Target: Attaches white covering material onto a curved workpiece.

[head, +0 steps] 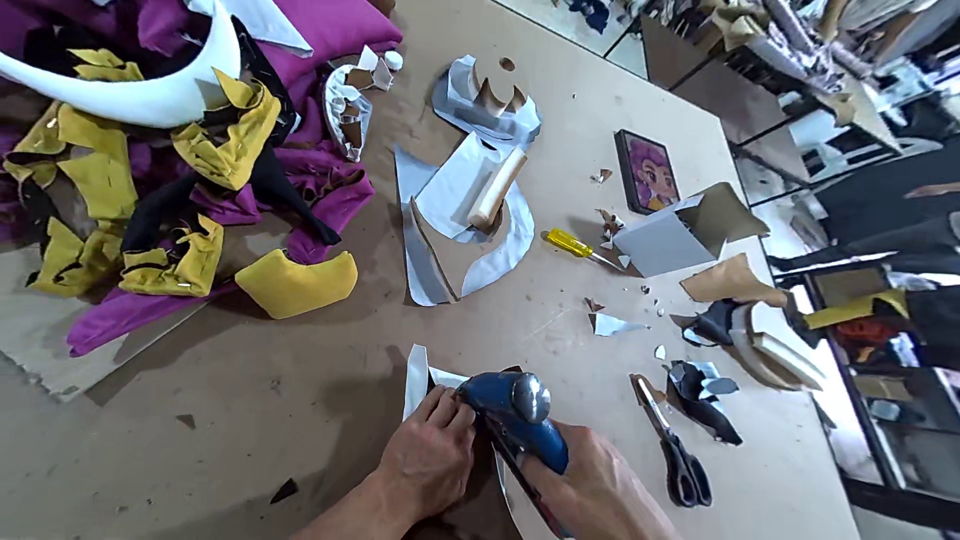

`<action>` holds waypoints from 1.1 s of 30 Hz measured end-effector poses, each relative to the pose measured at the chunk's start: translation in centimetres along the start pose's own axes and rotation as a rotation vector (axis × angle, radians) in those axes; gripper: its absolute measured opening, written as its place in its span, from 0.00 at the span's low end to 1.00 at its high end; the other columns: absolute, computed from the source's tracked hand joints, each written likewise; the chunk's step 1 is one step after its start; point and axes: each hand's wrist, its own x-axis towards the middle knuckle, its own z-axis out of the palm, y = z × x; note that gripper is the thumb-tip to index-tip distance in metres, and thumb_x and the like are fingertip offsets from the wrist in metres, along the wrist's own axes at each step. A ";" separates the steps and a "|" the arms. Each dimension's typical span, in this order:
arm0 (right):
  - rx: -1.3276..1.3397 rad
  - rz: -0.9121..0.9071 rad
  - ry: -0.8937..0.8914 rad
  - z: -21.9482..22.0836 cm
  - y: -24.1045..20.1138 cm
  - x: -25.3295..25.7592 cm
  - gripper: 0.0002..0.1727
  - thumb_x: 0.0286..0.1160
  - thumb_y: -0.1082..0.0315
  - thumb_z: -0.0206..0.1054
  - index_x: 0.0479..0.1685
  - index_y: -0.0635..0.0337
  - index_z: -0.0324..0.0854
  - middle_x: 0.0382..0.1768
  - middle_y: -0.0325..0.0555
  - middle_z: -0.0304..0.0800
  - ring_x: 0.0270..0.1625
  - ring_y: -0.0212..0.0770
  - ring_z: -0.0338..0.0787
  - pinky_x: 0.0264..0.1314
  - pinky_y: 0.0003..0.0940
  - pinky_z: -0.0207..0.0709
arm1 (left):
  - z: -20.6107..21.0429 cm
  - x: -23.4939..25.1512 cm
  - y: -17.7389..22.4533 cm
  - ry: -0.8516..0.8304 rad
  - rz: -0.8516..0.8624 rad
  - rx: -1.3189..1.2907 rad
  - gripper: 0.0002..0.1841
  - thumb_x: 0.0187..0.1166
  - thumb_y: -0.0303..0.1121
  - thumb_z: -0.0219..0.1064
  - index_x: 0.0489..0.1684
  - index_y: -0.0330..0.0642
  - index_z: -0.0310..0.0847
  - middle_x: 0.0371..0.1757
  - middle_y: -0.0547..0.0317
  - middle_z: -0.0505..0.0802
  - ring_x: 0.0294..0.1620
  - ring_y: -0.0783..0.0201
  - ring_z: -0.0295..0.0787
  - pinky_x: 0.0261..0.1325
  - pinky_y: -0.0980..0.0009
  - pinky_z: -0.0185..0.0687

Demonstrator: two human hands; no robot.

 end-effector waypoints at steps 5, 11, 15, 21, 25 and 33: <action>-0.049 0.107 0.400 0.6 4.5 -0.6 0.21 0.69 0.51 0.67 0.50 0.59 0.89 0.28 0.54 0.91 0.34 0.59 0.92 0.37 0.64 0.79 | 0.0 0.2 -0.3 0.036 -0.014 -0.003 0.19 0.80 0.37 0.53 0.55 0.44 0.92 0.56 0.57 0.96 0.63 0.56 0.92 0.71 0.58 0.83; -0.075 0.058 0.693 4.9 9.7 3.1 0.29 0.70 0.56 0.71 0.72 0.58 0.83 0.61 0.64 0.87 0.63 0.66 0.88 0.59 0.64 0.83 | -3.5 5.1 2.4 -0.405 -0.295 -0.086 0.34 0.82 0.65 0.46 0.44 0.44 0.90 0.44 0.53 0.93 0.53 0.51 0.90 0.60 0.50 0.80; 0.312 -0.092 0.535 8.9 8.3 0.9 0.23 0.79 0.58 0.63 0.69 0.55 0.85 0.60 0.51 0.91 0.59 0.50 0.92 0.60 0.51 0.86 | -2.2 7.7 4.2 -0.637 -0.343 -0.169 0.24 0.85 0.50 0.52 0.47 0.41 0.89 0.52 0.50 0.92 0.63 0.48 0.86 0.69 0.47 0.75; 1.174 -0.712 0.268 10.9 4.9 0.5 0.64 0.67 0.30 0.69 0.95 0.66 0.45 0.92 0.57 0.55 0.89 0.45 0.66 0.86 0.47 0.70 | -7.9 4.7 2.8 -0.129 -0.649 -1.445 0.11 0.85 0.26 0.57 0.52 0.36 0.86 0.44 0.60 0.97 0.46 0.68 0.95 0.56 0.65 0.93; 0.997 -0.803 0.541 10.0 1.2 2.6 0.64 0.65 0.22 0.62 0.90 0.70 0.56 0.91 0.62 0.57 0.95 0.56 0.51 0.96 0.57 0.45 | -9.9 4.0 2.6 -0.045 -0.843 -1.617 0.15 0.84 0.27 0.52 0.57 0.32 0.82 0.47 0.52 0.97 0.50 0.62 0.95 0.59 0.60 0.91; 1.039 -0.615 0.387 12.0 -2.1 1.4 0.48 0.72 0.45 0.63 0.90 0.67 0.58 0.84 0.59 0.70 0.85 0.48 0.70 0.87 0.50 0.63 | -9.6 9.8 2.2 0.053 -1.234 -1.017 0.25 0.93 0.46 0.51 0.35 0.33 0.85 0.26 0.52 0.88 0.29 0.61 0.88 0.38 0.62 0.87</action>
